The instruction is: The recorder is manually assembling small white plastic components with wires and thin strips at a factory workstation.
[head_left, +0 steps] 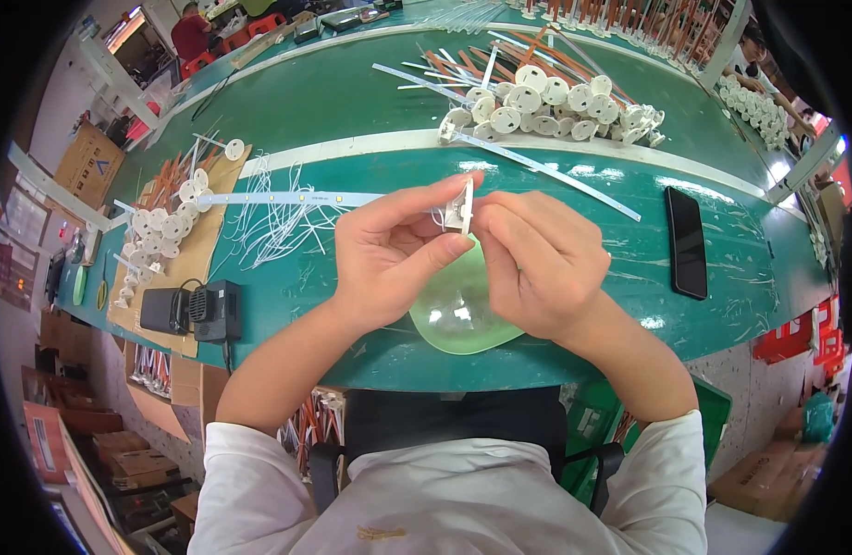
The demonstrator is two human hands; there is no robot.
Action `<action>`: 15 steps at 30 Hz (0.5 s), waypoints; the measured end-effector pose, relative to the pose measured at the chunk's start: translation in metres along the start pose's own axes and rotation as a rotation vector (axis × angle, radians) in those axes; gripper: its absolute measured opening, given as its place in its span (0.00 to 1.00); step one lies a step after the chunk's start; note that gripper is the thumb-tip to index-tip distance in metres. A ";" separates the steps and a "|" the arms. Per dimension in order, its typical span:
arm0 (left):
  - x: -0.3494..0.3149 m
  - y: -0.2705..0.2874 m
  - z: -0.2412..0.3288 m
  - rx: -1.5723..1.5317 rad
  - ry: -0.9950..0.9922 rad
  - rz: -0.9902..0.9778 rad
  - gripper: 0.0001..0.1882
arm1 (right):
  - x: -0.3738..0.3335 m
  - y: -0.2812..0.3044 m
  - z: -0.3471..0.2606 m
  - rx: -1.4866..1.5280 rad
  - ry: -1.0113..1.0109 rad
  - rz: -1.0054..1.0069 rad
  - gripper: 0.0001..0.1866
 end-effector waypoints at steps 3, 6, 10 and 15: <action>0.005 0.003 0.010 0.105 0.037 0.000 0.23 | 0.001 -0.002 -0.001 -0.054 -0.034 -0.046 0.14; 0.031 0.022 0.026 0.193 0.064 0.005 0.22 | 0.002 0.005 -0.001 -0.100 -0.171 -0.118 0.12; 0.078 0.127 0.078 0.794 0.293 0.302 0.19 | -0.001 0.010 0.016 -0.124 -0.225 -0.148 0.12; 0.084 0.307 0.151 1.693 0.382 0.385 0.22 | -0.009 0.021 0.049 -0.571 -0.072 -0.525 0.11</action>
Point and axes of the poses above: each hand's wrist, its own x-axis towards the middle knuckle, its own y-axis out of the back of the hand, z = x × y, the point moved 2 cm from there along x, towards the middle knuckle, and after that the axes turned 10 degrees about z, right-handed, at the moved point
